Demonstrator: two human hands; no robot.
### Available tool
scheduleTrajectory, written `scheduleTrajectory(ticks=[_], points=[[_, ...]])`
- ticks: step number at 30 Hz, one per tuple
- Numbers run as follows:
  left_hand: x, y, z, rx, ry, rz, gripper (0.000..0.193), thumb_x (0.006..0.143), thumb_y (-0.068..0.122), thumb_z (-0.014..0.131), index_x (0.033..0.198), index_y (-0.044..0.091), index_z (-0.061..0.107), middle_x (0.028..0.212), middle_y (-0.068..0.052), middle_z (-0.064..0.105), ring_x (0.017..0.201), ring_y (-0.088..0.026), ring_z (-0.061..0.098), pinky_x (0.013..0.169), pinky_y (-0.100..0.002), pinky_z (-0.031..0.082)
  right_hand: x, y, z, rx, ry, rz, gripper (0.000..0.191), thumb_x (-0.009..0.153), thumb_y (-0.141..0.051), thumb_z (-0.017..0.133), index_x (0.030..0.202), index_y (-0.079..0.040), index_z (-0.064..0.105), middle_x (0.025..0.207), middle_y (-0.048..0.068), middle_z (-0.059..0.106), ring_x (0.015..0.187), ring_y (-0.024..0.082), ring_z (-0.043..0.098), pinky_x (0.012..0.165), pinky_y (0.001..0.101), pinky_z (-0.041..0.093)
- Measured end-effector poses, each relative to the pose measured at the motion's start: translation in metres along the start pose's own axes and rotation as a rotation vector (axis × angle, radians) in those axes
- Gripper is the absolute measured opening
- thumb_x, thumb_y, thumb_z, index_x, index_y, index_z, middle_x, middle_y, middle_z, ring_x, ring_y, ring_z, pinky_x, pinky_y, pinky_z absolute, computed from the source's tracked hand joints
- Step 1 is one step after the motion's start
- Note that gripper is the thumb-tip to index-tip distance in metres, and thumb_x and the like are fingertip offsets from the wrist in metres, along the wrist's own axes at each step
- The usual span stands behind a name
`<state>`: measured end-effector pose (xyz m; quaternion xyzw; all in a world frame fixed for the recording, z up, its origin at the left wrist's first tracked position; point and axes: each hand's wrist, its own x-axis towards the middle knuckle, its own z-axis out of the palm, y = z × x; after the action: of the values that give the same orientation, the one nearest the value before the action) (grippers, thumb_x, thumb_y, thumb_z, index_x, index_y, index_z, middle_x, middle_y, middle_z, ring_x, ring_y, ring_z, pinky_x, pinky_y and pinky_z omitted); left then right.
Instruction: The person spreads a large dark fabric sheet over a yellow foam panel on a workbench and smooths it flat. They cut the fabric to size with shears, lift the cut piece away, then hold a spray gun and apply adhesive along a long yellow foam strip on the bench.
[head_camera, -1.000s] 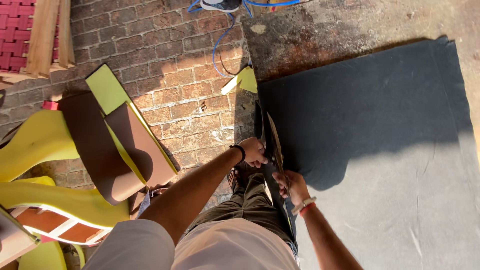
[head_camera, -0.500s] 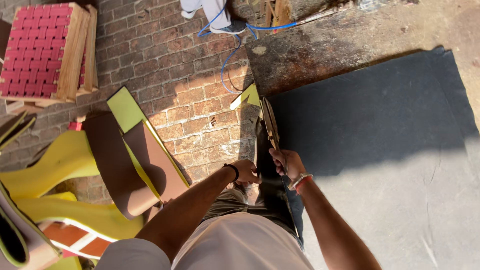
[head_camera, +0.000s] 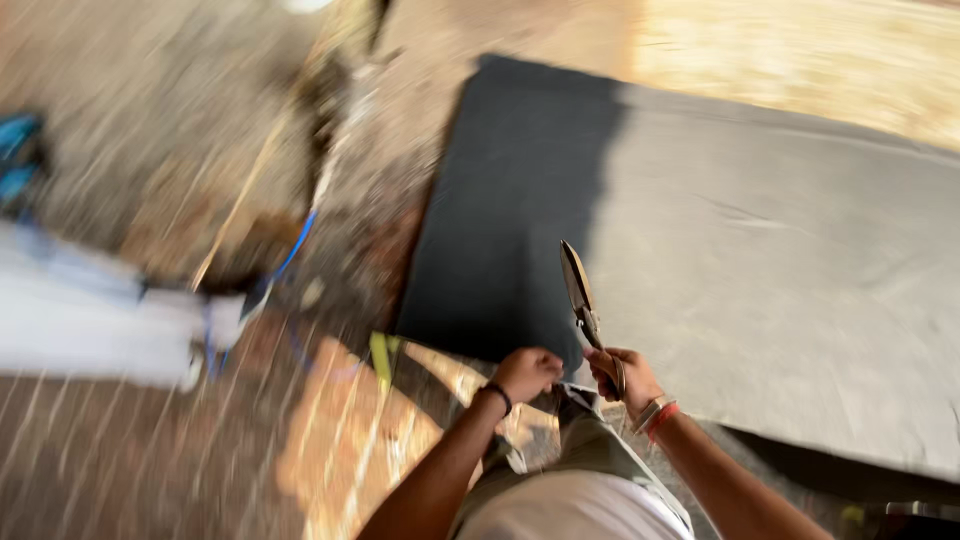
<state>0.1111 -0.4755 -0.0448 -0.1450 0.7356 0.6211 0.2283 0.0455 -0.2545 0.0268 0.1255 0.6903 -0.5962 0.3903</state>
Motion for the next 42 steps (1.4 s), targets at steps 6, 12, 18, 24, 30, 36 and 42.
scheduleTrajectory(ticks=[6,12,18,24,30,36,42], points=[[-0.022,0.023,0.067,-0.469,-0.237,-0.459,0.025,0.094,0.025,0.067,0.116,0.013,0.068,0.091,-0.004,0.075,0.079,-0.017,0.074,0.071,-0.033,0.059,-0.111,0.072,-0.024,0.498,0.368,0.002,0.034,0.088,-0.033,0.077,0.071,-0.011,0.059,0.059,-0.003,0.049,0.048,0.011,0.043,0.045,0.0289,0.031],[-0.03,0.039,0.161,-0.383,-0.308,-0.46,0.023,0.093,0.025,0.068,0.11,0.01,0.065,0.095,-0.006,0.075,0.081,-0.019,0.072,0.072,-0.035,0.058,-0.217,0.155,-0.055,0.675,0.599,-0.052,0.036,0.091,-0.035,0.075,0.07,-0.012,0.056,0.06,-0.003,0.048,0.047,0.01,0.044,0.043,0.0269,0.032],[-0.053,0.047,0.234,-0.292,-0.423,-0.462,0.029,0.09,0.027,0.068,0.115,0.012,0.068,0.102,-0.008,0.075,0.091,-0.022,0.071,0.079,-0.04,0.054,-0.286,0.205,-0.077,0.829,0.757,-0.04,0.037,0.088,-0.037,0.076,0.069,-0.011,0.057,0.06,-0.001,0.05,0.046,0.013,0.046,0.042,0.0288,0.033],[-0.05,0.071,0.324,-0.626,-0.328,-0.419,0.031,0.089,0.026,0.067,0.119,0.019,0.062,0.116,-0.006,0.068,0.106,-0.024,0.067,0.089,-0.042,0.054,-0.336,0.237,-0.132,0.866,0.759,-0.014,0.038,0.087,-0.036,0.078,0.07,-0.01,0.056,0.061,-0.001,0.051,0.046,0.013,0.047,0.043,0.0285,0.035],[-0.019,0.105,0.389,-0.861,-0.115,-0.404,0.031,0.088,0.019,0.071,0.11,0.003,0.059,0.105,-0.009,0.06,0.099,-0.024,0.063,0.092,-0.041,0.056,-0.377,0.271,-0.203,0.797,0.733,-0.032,0.036,0.087,-0.036,0.078,0.071,-0.01,0.059,0.06,0.0,0.053,0.047,0.014,0.051,0.043,0.0286,0.038],[-0.012,0.143,0.43,-1.345,0.321,-0.168,0.038,0.086,0.034,0.078,0.111,0.01,0.062,0.101,-0.002,0.057,0.089,-0.013,0.055,0.093,-0.029,0.05,-0.405,0.301,-0.258,0.689,0.689,0.016,0.04,0.086,-0.04,0.078,0.072,-0.008,0.058,0.06,-0.001,0.051,0.047,0.013,0.051,0.044,0.0277,0.038],[-0.001,0.225,0.456,-1.1,0.188,-0.09,0.056,0.087,0.055,0.085,0.102,0.009,0.057,0.1,-0.005,0.053,0.084,-0.016,0.054,0.084,-0.035,0.05,-0.415,0.315,-0.281,0.791,0.693,-0.012,0.036,0.087,-0.038,0.077,0.074,-0.009,0.059,0.061,-0.001,0.051,0.047,0.013,0.049,0.044,0.0271,0.037]])
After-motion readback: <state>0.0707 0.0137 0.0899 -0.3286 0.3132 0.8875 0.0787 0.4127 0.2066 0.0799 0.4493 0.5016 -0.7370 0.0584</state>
